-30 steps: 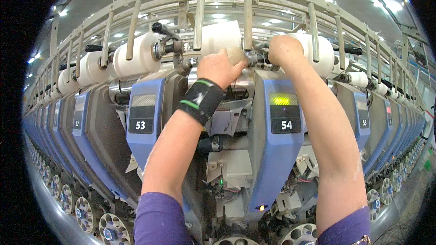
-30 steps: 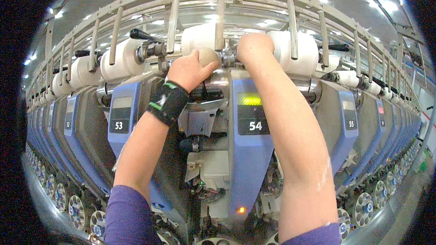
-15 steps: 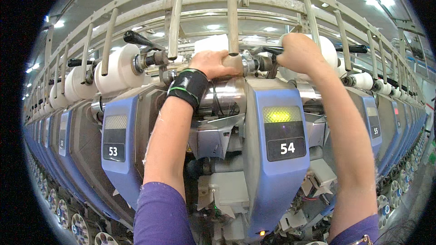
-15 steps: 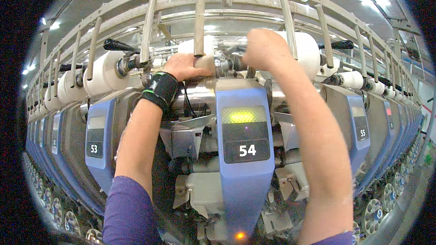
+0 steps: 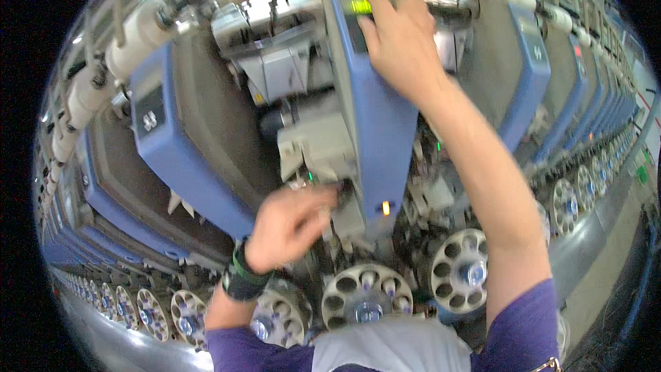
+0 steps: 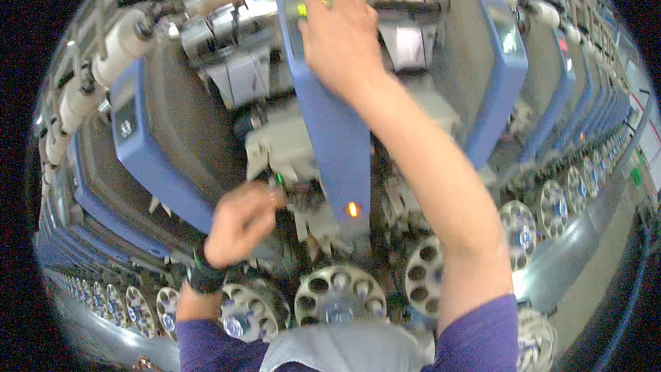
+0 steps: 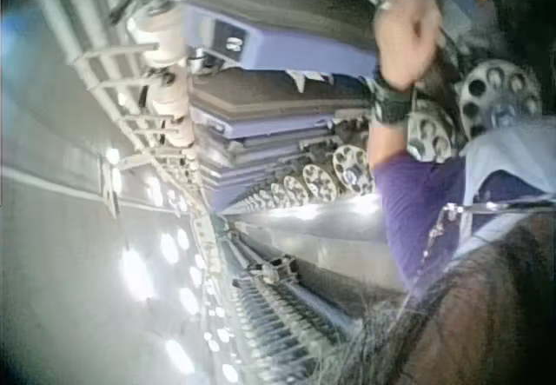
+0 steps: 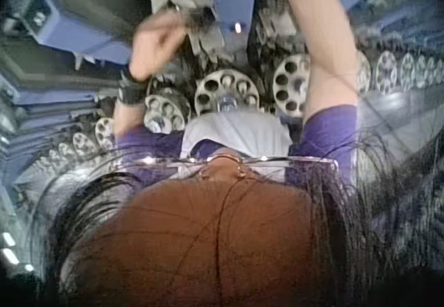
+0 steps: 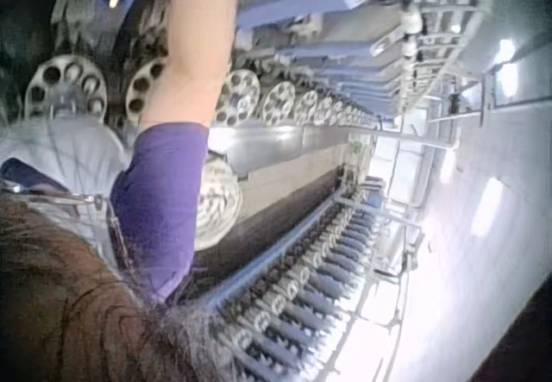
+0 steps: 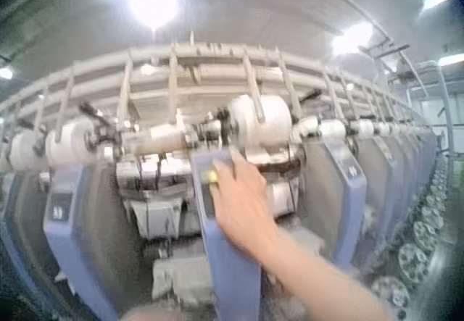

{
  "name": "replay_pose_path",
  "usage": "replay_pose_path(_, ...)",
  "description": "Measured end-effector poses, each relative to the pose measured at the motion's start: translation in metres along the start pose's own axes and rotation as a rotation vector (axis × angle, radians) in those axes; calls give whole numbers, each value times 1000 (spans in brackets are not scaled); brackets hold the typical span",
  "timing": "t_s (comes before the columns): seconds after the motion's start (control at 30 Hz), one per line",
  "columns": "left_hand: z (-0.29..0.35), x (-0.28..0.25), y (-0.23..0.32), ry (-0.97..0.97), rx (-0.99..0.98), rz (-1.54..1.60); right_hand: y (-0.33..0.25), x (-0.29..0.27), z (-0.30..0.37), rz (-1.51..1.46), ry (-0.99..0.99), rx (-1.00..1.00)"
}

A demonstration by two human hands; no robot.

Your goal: The person repeatedly picks white cylindrical spools from a cloth bag and places them into slots on rotating circular holders along a row of textile machines. The person occasionally reaches up to adjust a component on the machine before resuming loading spools.

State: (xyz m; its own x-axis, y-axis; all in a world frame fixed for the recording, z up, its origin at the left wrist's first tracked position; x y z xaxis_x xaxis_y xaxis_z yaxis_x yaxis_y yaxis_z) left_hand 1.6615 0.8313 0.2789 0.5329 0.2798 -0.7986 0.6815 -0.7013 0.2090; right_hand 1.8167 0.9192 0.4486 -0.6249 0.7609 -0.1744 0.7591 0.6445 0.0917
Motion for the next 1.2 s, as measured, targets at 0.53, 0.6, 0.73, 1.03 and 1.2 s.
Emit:
replay_pose_path(0.53,492,167,143,-950,-965,886,0,59,398,-803,-363,1569)
replay_pose_path(0.6,508,168,149,-1015,-1023,871,-18,35,352,-202,-568,806)
replay_pose_path(0.73,530,169,153,-1137,-1120,802,-75,-36,361,-573,-864,527)
replay_pose_path(1.03,543,184,159,-1310,-1264,630,-143,-380,552,-983,-1712,1700)
replay_pose_path(1.2,520,202,165,-1420,-1216,548,-225,-480,612,-883,-2167,1301)
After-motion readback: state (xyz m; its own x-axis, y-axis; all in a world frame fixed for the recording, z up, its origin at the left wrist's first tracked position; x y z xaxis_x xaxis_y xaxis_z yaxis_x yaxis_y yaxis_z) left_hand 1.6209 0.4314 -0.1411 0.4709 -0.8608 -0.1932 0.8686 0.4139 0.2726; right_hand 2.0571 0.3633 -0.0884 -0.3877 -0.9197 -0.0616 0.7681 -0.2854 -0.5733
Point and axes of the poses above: each hand's wrist, its own z-axis away from the middle knuckle, its own x-axis out of the palm, y = z × x, the point moved 8 cm from there along -z, towards the middle knuckle, and after that the axes turned 7 degrees about -z, right-handed, at the moved point
